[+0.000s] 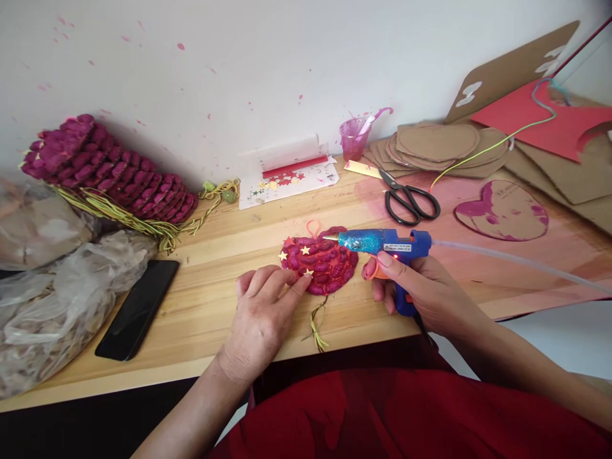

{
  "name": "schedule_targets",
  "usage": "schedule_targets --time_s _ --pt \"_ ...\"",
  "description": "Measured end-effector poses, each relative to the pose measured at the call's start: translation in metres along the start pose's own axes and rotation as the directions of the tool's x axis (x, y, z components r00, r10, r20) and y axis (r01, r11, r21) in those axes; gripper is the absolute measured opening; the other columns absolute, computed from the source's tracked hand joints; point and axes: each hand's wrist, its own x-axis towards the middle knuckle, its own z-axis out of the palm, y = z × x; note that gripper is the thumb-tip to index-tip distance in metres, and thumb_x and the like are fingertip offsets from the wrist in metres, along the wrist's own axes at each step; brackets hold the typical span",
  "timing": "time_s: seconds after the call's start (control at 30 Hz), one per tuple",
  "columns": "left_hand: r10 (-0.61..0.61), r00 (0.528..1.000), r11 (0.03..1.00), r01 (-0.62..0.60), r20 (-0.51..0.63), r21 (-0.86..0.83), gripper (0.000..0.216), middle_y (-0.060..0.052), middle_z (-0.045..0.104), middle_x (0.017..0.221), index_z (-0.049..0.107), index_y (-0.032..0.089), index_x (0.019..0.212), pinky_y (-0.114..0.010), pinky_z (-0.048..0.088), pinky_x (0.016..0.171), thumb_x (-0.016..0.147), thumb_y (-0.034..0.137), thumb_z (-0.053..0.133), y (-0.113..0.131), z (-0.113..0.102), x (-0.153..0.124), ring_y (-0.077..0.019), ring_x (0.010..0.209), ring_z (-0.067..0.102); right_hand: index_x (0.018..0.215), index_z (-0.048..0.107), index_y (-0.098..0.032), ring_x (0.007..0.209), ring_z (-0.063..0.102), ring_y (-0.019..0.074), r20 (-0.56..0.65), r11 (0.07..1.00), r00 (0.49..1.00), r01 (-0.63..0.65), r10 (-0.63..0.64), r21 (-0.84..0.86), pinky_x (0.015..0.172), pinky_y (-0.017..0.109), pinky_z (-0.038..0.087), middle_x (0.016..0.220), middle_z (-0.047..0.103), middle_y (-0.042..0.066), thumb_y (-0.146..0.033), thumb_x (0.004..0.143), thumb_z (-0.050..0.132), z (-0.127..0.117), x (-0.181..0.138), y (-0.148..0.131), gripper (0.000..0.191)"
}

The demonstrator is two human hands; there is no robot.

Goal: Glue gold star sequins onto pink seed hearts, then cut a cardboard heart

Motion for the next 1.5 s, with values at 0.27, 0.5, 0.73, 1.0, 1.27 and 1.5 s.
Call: schedule_targets --time_s 0.27,0.5,0.73,1.0,1.27,1.5 --pt "0.041 0.999 0.999 -0.041 -0.013 -0.017 0.036 -0.008 0.068 0.109 0.062 0.02 0.127 -0.041 0.037 0.093 0.095 0.007 0.052 -0.002 0.002 -0.005 -0.0229 0.109 0.054 0.081 0.064 -0.019 0.047 0.055 0.0097 -0.005 1.0 1.0 0.014 -0.014 0.003 0.046 0.022 0.041 0.061 0.063 -0.001 -0.056 0.093 0.056 0.0 0.001 0.003 0.04" --pt "0.053 0.999 0.999 -0.053 -0.012 -0.006 0.037 -0.008 0.067 0.113 0.059 0.019 0.13 -0.04 0.038 0.095 0.096 0.008 0.049 -0.003 0.007 -0.008 -0.0231 0.112 0.053 0.081 0.065 -0.018 0.046 0.055 0.0091 -0.02 1.0 1.0 0.019 -0.019 0.014 0.045 0.021 0.04 0.06 0.063 -0.002 -0.058 0.091 0.057 0.001 0.002 0.005 0.041" --pt "0.01 0.998 1.0 -0.01 -0.056 -0.006 0.037 -0.006 0.068 0.107 0.061 0.024 0.128 -0.039 0.037 0.091 0.094 0.009 0.054 -0.004 0.011 -0.009 -0.0216 0.106 0.053 0.081 0.064 -0.018 0.045 0.054 0.0099 -0.033 0.999 0.999 0.038 -0.038 0.002 0.044 0.022 0.038 0.06 0.062 -0.001 -0.058 0.09 0.058 0.002 0.002 0.005 0.042" --pt "0.029 0.999 0.999 -0.031 -0.045 -0.04 0.03 -0.005 0.067 0.104 0.063 0.021 0.124 -0.039 0.032 0.091 0.096 0.013 0.054 -0.003 0.013 -0.006 -0.0209 0.104 0.052 0.081 0.063 -0.018 0.045 0.054 0.0103 -0.087 0.999 0.996 0.033 -0.034 -0.021 0.045 0.022 0.036 0.058 0.063 -0.001 -0.059 0.088 0.059 0.005 0.001 0.004 0.042" --pt "0.017 1.0 0.998 -0.018 -0.025 -0.053 0.026 -0.004 0.067 0.105 0.061 0.022 0.123 -0.039 0.029 0.092 0.1 0.025 0.05 0.001 0.014 -0.004 -0.02 0.103 0.053 0.078 0.063 -0.018 0.042 0.052 0.0122 -0.159 0.998 0.987 0.033 -0.04 -0.047 0.044 0.025 0.034 0.056 0.064 0.001 -0.064 0.082 0.063 0.005 0.002 0.006 0.046" --pt "0.023 0.998 0.999 -0.02 -0.057 0.044 0.024 -0.003 0.067 0.102 0.063 0.023 0.118 -0.037 0.032 0.088 0.102 0.029 0.046 -0.002 0.017 -0.001 -0.0178 0.1 0.054 0.08 0.065 -0.018 0.045 0.053 0.0142 -0.15 0.992 0.984 0.078 -0.092 -0.094 0.045 0.026 0.037 0.057 0.064 0.002 -0.065 0.081 0.063 0.0 0.006 0.016 0.047"
